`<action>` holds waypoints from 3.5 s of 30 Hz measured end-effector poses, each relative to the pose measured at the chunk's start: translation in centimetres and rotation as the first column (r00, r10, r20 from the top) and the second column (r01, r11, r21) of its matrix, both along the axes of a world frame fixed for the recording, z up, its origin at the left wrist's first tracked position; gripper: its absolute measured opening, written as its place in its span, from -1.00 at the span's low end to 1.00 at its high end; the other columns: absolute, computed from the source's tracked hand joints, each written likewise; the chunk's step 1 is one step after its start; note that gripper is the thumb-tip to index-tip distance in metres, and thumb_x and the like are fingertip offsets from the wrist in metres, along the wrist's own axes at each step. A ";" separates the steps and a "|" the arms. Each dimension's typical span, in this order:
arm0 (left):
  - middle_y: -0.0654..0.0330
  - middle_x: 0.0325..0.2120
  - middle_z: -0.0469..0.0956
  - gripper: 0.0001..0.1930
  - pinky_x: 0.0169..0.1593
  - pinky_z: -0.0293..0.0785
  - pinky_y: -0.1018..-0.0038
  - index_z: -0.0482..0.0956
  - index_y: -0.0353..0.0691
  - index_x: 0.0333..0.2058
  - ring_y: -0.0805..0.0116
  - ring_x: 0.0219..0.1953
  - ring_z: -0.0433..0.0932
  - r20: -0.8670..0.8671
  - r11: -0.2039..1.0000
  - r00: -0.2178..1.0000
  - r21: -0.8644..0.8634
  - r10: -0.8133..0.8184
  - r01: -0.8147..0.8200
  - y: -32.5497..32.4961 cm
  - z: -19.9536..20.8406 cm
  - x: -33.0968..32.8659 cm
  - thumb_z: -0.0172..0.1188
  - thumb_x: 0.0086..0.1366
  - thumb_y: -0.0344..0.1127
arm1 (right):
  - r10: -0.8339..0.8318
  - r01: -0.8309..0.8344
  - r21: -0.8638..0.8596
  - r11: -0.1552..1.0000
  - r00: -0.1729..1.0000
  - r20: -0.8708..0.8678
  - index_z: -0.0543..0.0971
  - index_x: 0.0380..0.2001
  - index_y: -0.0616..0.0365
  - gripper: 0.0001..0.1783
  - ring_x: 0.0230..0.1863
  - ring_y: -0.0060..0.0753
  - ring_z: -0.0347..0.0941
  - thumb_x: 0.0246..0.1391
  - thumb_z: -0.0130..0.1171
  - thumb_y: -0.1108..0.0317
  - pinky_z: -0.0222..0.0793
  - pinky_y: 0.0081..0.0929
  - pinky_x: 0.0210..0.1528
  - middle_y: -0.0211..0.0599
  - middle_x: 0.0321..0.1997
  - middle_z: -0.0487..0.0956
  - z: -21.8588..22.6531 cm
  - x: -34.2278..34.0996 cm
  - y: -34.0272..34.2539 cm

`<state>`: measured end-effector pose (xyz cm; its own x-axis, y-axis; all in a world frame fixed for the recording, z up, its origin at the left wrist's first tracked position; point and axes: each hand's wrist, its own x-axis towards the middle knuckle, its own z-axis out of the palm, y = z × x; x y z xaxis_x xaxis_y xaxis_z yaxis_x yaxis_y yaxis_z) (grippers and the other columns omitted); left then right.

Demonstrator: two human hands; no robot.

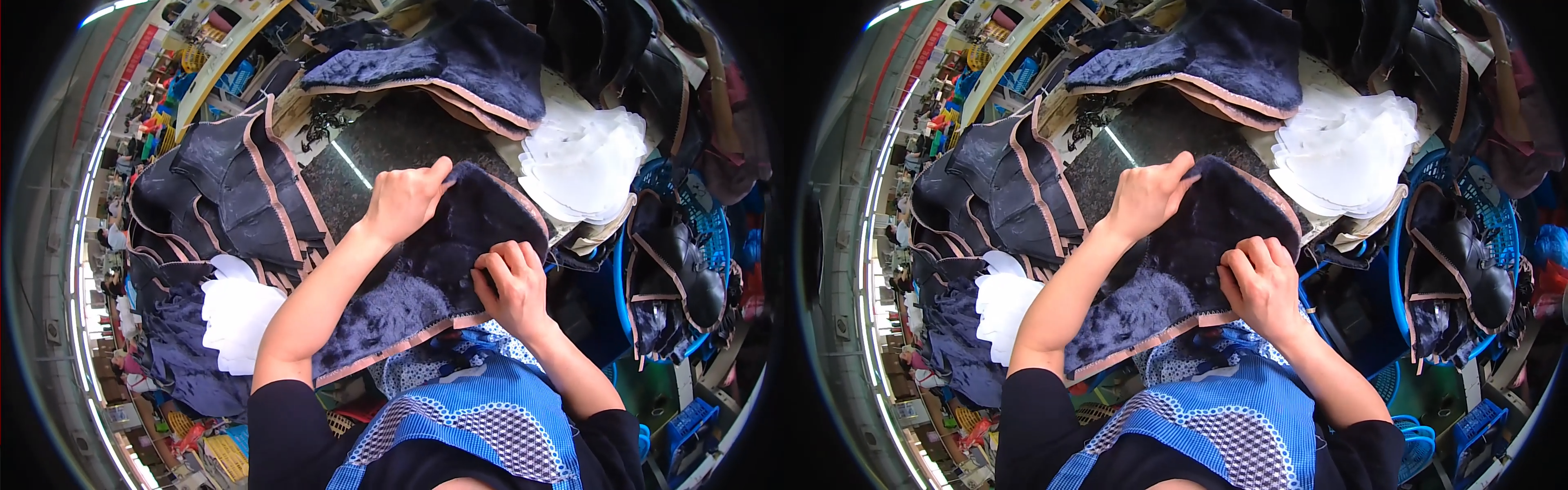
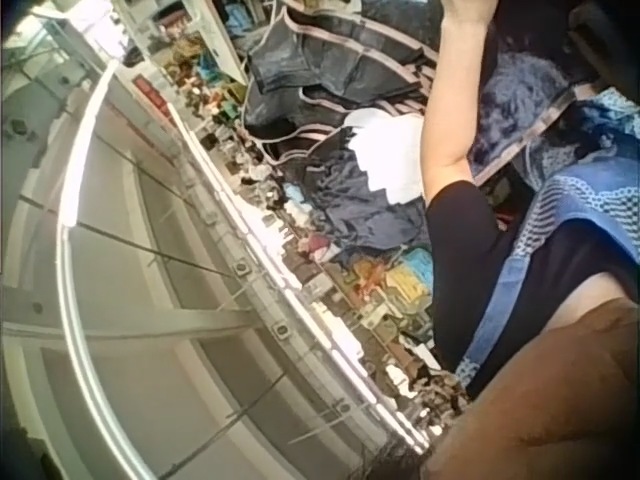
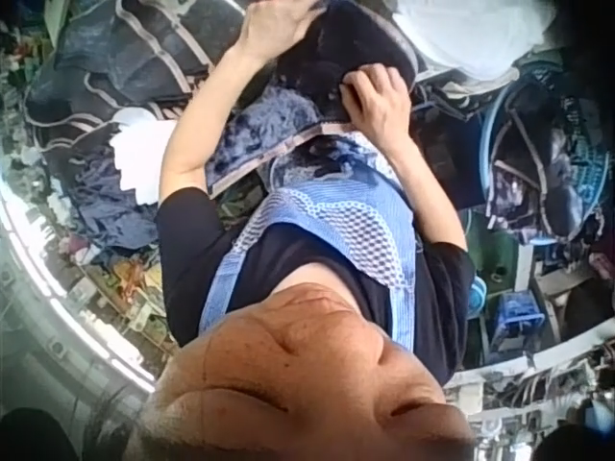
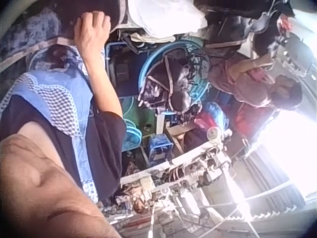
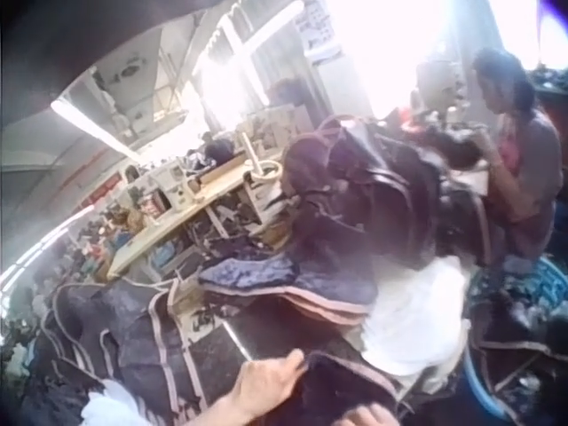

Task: Assembling shoe components by inserting white foam padding into leather upper sections.

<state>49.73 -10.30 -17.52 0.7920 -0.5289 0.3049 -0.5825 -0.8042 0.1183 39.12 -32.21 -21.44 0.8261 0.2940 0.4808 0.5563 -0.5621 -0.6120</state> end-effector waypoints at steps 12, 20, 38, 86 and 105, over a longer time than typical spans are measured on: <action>0.16 -0.38 0.60 -0.60 -0.11 0.55 0.19 0.52 -0.19 -0.17 0.09 -0.29 0.62 0.036 0.988 0.990 -0.071 0.137 -0.134 1.7 1.2 -0.2 0.42 0.25 -0.02 | 0.130 -0.176 -0.471 0.864 0.983 -0.128 0.21 0.44 0.37 -0.11 0.63 -0.13 -0.05 0.17 0.06 0.00 -0.24 -0.16 0.63 0.01 0.59 0.12 1.2 3.9 1.5; 0.32 -0.53 0.58 -0.60 -0.26 0.47 0.50 0.63 -0.38 -0.32 0.64 -0.38 0.45 -0.763 0.572 0.646 -0.545 -0.034 -0.613 3.7 0.5 -6.7 0.20 0.50 -0.08 | 0.121 -0.136 -0.248 0.959 0.990 -0.072 0.27 0.41 0.33 -0.13 0.60 -0.01 0.02 0.15 0.27 0.09 -0.11 -0.10 0.60 0.04 0.55 0.19 1.5 4.2 1.1; 0.37 -0.19 0.66 -0.79 -0.04 0.46 0.60 0.63 -0.30 -0.02 0.63 -0.16 0.57 -0.462 -0.307 0.825 -0.774 -0.324 -0.554 2.5 9.2 -12.8 0.21 0.48 -0.33 | 0.587 0.133 0.893 0.429 0.710 -0.388 0.65 -0.10 0.28 -0.68 -0.20 -0.68 0.52 0.31 0.30 0.21 0.42 -0.65 -0.01 -0.50 -0.19 0.67 4.7 3.2 -0.3; 0.28 -0.27 0.59 -0.40 -0.24 0.46 0.58 0.32 -0.18 0.12 0.56 -0.35 0.55 0.152 0.690 0.912 -0.703 0.381 -0.171 17.2 13.5 -21.9 0.47 0.21 -0.54 | 0.796 -0.447 0.796 0.408 0.602 -0.069 0.66 -0.06 0.32 -0.79 -0.20 -0.64 0.57 0.37 0.20 0.40 0.47 -0.65 -0.03 -0.36 -0.13 0.70 15.7 7.0 16.7; 0.27 -0.48 0.46 -0.84 -0.44 0.29 0.50 0.49 -0.23 -0.32 0.48 -0.50 0.40 0.266 0.620 0.891 -0.784 0.368 -0.023 14.9 12.8 -20.5 0.35 0.33 -0.47 | 0.665 -0.403 0.789 0.464 0.747 -0.009 0.65 -0.12 0.34 -0.83 -0.23 -0.75 0.44 0.35 0.23 0.44 0.33 -0.75 -0.08 -0.54 -0.21 0.62 18.2 6.7 14.8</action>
<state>29.28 4.63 -4.74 0.5793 0.1751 0.7961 -0.5545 -0.6312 0.5423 45.84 -17.40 -3.28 0.7526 0.4040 0.5200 0.3187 0.4676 -0.8245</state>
